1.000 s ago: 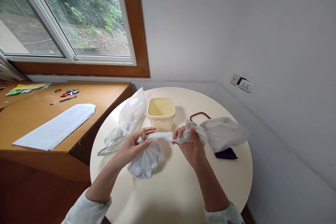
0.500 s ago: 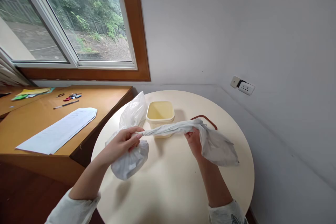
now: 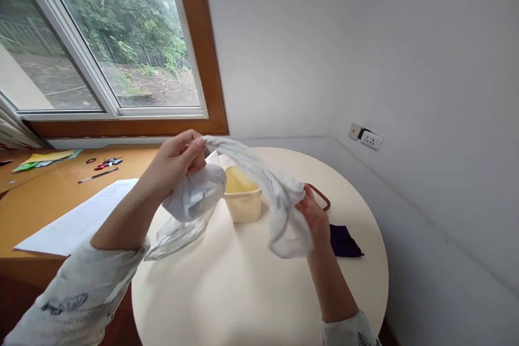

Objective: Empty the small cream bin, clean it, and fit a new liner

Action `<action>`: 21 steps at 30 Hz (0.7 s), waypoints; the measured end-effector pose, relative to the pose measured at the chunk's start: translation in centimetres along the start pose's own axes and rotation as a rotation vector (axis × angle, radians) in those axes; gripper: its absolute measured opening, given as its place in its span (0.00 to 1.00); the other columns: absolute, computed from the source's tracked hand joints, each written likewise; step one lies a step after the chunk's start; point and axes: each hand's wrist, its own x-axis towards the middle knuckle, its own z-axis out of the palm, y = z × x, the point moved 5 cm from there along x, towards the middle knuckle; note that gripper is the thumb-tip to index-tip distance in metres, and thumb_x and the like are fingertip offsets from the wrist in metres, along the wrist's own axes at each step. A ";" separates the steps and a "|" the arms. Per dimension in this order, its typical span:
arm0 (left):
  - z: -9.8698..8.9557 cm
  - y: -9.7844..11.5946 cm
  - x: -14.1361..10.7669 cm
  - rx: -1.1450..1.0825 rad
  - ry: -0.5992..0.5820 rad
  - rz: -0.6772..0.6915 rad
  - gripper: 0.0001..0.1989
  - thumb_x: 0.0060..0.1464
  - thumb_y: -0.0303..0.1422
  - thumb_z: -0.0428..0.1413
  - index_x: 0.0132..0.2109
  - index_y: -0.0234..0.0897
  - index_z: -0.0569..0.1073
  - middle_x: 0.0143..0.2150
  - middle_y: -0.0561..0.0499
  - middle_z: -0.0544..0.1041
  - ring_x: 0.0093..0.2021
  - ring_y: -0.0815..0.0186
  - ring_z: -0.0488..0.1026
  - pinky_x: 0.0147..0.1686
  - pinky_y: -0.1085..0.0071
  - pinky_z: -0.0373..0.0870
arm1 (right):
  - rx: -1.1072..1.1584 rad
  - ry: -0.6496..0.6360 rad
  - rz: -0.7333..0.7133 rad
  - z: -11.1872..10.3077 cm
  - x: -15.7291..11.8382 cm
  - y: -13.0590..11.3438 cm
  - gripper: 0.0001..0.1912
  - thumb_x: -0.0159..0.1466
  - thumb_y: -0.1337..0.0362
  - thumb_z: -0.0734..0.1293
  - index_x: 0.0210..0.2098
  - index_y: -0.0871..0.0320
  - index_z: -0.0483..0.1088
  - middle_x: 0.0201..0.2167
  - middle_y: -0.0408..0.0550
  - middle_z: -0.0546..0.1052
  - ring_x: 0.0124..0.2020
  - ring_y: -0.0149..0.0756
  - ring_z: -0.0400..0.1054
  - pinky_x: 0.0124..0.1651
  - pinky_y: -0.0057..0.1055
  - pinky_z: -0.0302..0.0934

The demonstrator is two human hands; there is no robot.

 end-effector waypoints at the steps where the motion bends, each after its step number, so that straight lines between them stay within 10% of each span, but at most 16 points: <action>1: 0.3 0.5 1.0 -0.040 0.021 0.044 0.12 0.55 0.39 0.53 0.28 0.37 0.63 0.15 0.60 0.56 0.15 0.77 0.53 0.18 0.80 0.54 | 0.040 -0.006 0.007 0.2 -0.1 -0.1 0.12 0.57 0.64 0.64 0.42 0.50 0.68 0.39 0.42 0.74 0.42 0.30 0.69 0.43 0.30 0.65; 9: 3.1 -0.3 6.4 -0.260 0.185 0.200 0.09 0.58 0.36 0.51 0.33 0.39 0.58 0.17 0.63 0.54 0.14 0.78 0.54 0.19 0.81 0.59 | 0.194 0.083 0.066 -0.6 -0.9 -0.1 0.19 0.55 0.67 0.66 0.46 0.49 0.67 0.40 0.45 0.73 0.45 0.30 0.68 0.43 0.28 0.67; 21: 4.9 -2.7 7.7 -0.341 0.285 0.187 0.08 0.58 0.38 0.48 0.36 0.41 0.57 0.17 0.64 0.54 0.15 0.77 0.55 0.21 0.79 0.60 | -0.037 0.005 0.086 -1.0 -1.0 0.8 0.14 0.55 0.58 0.67 0.41 0.49 0.70 0.38 0.45 0.71 0.39 0.34 0.67 0.43 0.36 0.63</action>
